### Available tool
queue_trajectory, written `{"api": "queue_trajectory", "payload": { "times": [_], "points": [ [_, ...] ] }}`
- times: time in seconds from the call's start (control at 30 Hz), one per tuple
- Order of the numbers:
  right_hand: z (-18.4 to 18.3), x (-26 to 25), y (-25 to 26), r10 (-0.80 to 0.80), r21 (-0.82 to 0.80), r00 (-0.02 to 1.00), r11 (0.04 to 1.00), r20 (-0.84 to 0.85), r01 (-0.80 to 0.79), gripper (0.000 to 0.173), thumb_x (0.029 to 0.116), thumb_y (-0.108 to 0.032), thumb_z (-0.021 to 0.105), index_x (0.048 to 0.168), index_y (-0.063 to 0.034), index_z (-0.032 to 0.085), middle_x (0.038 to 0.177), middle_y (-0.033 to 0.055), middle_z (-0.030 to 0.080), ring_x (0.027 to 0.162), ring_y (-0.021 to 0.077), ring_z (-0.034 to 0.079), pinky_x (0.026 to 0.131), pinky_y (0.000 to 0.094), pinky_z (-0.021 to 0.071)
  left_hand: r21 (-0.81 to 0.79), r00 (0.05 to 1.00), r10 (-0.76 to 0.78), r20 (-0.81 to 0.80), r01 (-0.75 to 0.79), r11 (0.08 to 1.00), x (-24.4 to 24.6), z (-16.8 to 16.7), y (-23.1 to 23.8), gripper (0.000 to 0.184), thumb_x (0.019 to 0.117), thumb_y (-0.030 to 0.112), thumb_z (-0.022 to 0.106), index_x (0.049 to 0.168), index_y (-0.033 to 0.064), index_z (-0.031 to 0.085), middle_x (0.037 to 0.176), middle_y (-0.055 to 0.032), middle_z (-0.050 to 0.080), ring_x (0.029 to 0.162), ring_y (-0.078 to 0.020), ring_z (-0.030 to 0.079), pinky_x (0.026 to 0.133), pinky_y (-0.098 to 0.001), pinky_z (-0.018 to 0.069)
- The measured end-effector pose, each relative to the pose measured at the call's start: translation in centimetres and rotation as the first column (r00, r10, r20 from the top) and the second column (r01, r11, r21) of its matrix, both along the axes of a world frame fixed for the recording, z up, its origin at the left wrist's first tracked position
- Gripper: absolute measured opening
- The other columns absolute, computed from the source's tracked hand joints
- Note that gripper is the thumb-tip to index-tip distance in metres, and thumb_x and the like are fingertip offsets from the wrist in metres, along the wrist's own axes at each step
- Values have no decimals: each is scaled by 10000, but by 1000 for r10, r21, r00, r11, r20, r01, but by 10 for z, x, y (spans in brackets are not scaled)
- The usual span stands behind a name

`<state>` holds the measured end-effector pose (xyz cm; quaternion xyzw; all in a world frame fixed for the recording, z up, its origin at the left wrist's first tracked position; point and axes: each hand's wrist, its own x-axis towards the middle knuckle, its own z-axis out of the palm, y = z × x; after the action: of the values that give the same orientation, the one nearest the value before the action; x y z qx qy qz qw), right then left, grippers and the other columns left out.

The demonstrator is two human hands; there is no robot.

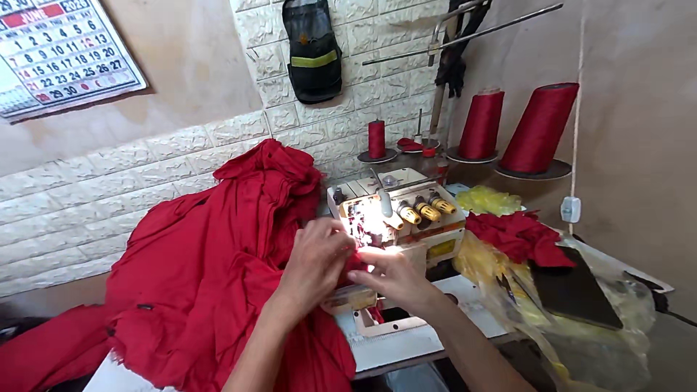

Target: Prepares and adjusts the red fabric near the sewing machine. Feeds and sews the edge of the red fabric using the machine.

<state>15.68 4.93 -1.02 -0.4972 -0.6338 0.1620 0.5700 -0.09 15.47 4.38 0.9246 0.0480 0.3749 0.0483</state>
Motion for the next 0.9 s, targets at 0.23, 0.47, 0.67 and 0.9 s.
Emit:
{"api": "queue_trajectory", "payload": {
  "times": [0.23,0.47,0.67,0.9],
  "points": [
    [5,-10,-3,102,54,876,995,-472,-86,157,1018,-114,587,1029,-40,726,839,-30,718,608,-16,578,548,141,475,-61,893,368,-258,-395,916,-42,1,-7,698,796,476,818,1300,25,644,1542,-162,483,1308,-406,524,974,-637,424],
    [-17,-9,-13,-22,49,738,996,-674,74,261,1040,-126,508,827,-100,658,732,-46,635,514,-16,464,464,131,371,-3,869,490,-70,-492,871,-73,-13,12,200,894,-101,581,982,-28,744,1113,-165,744,1006,-306,740,866,-478,599],
    [-22,-9,-12,23,129,712,987,-701,94,227,975,-33,596,1201,-44,586,949,24,709,606,0,564,465,123,397,74,826,555,-100,-550,832,-53,8,11,236,900,-21,596,1124,-28,672,1053,-222,697,980,-447,652,825,-626,476],
    [-25,-5,-7,63,226,755,967,-652,115,172,980,-14,564,1082,-7,702,946,37,730,674,28,614,584,167,506,109,874,81,-479,-32,994,14,8,14,330,988,193,436,1050,16,707,1031,-168,699,1060,-355,644,901,-534,471]
  ]
}}
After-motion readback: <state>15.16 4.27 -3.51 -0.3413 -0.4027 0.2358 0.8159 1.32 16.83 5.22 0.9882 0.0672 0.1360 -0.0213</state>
